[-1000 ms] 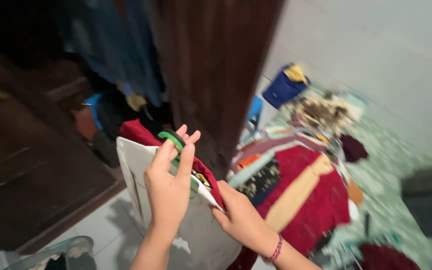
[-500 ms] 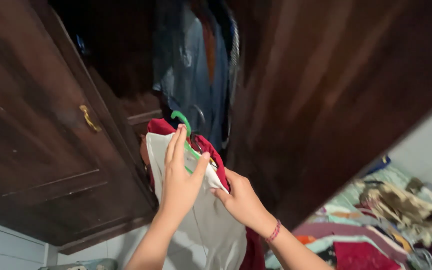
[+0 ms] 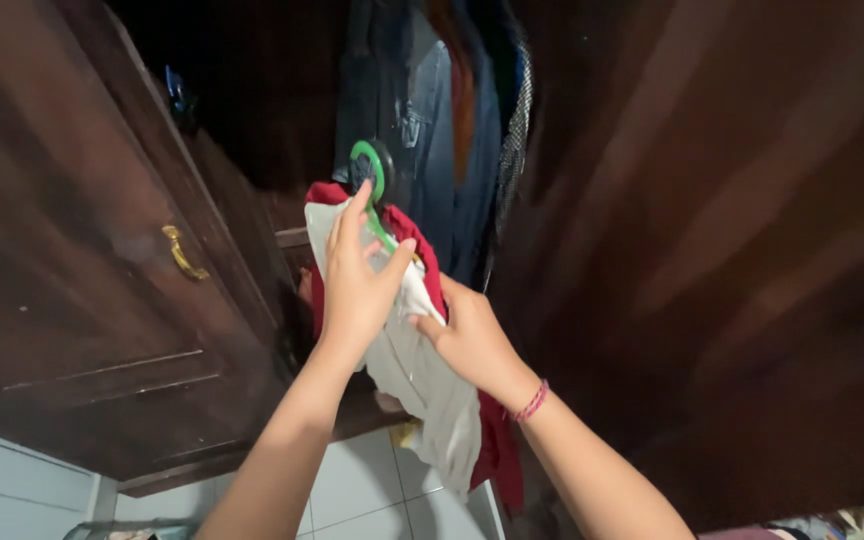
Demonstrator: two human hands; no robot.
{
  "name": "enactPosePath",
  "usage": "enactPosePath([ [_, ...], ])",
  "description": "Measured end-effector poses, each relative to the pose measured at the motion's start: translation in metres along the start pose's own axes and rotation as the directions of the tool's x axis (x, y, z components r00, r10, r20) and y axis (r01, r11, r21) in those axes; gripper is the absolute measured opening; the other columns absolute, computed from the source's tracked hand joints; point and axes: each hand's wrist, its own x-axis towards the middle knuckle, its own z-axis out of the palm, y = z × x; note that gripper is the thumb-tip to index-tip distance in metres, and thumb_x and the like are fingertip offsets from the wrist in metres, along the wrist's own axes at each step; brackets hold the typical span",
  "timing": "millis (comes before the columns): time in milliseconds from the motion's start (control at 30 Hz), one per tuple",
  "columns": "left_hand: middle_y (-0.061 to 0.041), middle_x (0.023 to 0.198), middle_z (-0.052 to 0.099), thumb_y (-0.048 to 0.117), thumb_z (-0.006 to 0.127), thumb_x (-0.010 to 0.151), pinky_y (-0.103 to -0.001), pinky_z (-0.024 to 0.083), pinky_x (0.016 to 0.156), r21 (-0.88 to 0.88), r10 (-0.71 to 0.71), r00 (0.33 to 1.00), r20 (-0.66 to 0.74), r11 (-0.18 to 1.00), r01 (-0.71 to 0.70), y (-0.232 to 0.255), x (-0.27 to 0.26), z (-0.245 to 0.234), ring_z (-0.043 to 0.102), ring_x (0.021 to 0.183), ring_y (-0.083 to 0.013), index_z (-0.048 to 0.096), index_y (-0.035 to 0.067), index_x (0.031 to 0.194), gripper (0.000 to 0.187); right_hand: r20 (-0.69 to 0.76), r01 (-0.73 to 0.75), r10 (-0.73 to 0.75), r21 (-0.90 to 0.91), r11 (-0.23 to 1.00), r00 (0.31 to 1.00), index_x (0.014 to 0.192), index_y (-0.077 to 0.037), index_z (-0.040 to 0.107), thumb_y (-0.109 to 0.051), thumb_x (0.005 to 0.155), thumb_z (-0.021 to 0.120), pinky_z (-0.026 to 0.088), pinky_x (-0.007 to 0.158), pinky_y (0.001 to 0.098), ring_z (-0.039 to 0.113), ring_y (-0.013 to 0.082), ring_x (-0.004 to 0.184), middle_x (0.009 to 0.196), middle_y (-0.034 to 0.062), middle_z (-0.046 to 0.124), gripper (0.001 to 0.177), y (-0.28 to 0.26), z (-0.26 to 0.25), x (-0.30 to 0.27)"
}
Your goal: Hanging several garments onto hangers and placing them inside a wooden wardrobe.
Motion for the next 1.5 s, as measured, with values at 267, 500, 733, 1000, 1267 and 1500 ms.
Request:
enactPosePath([
  [267, -0.016, 0.156, 0.048, 0.014, 0.074, 0.092, -0.041, 0.048, 0.11, -0.086, 0.058, 0.994, 0.096, 0.995, -0.05, -0.074, 0.09, 0.017, 0.051, 0.143, -0.0308, 0.04, 0.008, 0.155, 0.072, -0.082, 0.079, -0.082, -0.039, 0.996, 0.993, 0.123, 0.001, 0.065, -0.007, 0.081, 0.074, 0.054, 0.086, 0.0341, 0.075, 0.0228, 0.097, 0.103, 0.0174, 0.077, 0.043, 0.046, 0.001, 0.133],
  [500, -0.016, 0.153, 0.054, 0.025, 0.07, 0.094, -0.04, 0.043, 0.111, -0.042, 0.05, 0.984, 0.17, 0.998, -0.043, -0.143, 0.191, 0.02, 0.055, 0.139, -0.032, 0.041, 0.009, 0.156, 0.07, -0.156, 0.05, -0.062, -0.081, 0.995, 0.986, 0.116, 0.001, 0.068, -0.009, 0.08, 0.073, 0.056, 0.084, 0.0335, 0.076, 0.0213, 0.094, 0.1, 0.0163, 0.078, 0.037, 0.063, 0.012, 0.259],
  [733, -0.019, 0.147, 0.059, 0.043, 0.066, 0.091, -0.038, 0.046, 0.108, 0.022, -0.105, 0.956, 0.275, 0.994, 0.103, -0.174, 0.285, 0.017, 0.063, 0.126, -0.0355, 0.04, 0.017, 0.157, 0.075, -0.276, 0.11, -0.113, -0.026, 0.994, 0.954, 0.113, 0.001, 0.07, -0.01, 0.08, 0.075, 0.056, 0.085, 0.0333, 0.075, 0.0233, 0.092, 0.101, 0.0156, 0.079, 0.035, 0.084, 0.013, 0.373],
  [1000, -0.025, 0.149, 0.054, 0.049, 0.062, 0.097, -0.043, 0.041, 0.113, 0.015, -0.005, 0.945, 0.326, 1.0, 0.0, -0.211, 0.335, 0.052, 0.05, 0.14, -0.039, 0.042, 0.012, 0.155, 0.072, -0.457, 0.089, -0.189, -0.231, 0.969, 0.869, 0.101, 0.003, 0.07, -0.016, 0.075, 0.082, 0.055, 0.08, 0.0403, 0.072, 0.0325, 0.088, 0.095, 0.0198, 0.076, 0.034, 0.141, -0.003, 0.511],
  [1267, -0.023, 0.147, 0.055, 0.047, 0.059, 0.099, -0.042, 0.041, 0.115, 0.025, 0.018, 0.945, 0.327, 0.999, -0.028, -0.238, 0.388, 0.078, 0.051, 0.14, -0.0373, 0.048, 0.007, 0.15, 0.066, -0.35, 0.277, -0.483, -0.498, 0.822, 0.802, 0.104, 0.003, 0.07, -0.018, 0.073, 0.081, 0.051, 0.091, 0.0459, 0.066, 0.042, 0.105, 0.106, 0.0245, 0.071, 0.038, 0.259, -0.006, 0.625],
  [1500, -0.023, 0.124, 0.067, 0.041, 0.06, 0.1, -0.047, 0.048, 0.1, 0.024, 0.201, 0.959, 0.199, 0.978, -0.209, -0.271, 0.448, 0.118, 0.062, 0.116, -0.0404, 0.064, 0.007, 0.127, 0.043, -0.236, 0.222, -0.359, -0.459, 0.86, 0.903, 0.112, 0.001, 0.068, -0.031, 0.087, 0.068, 0.053, 0.093, 0.0466, 0.065, 0.0431, 0.11, 0.116, 0.0275, 0.07, 0.041, 0.299, 0.02, 0.626],
])
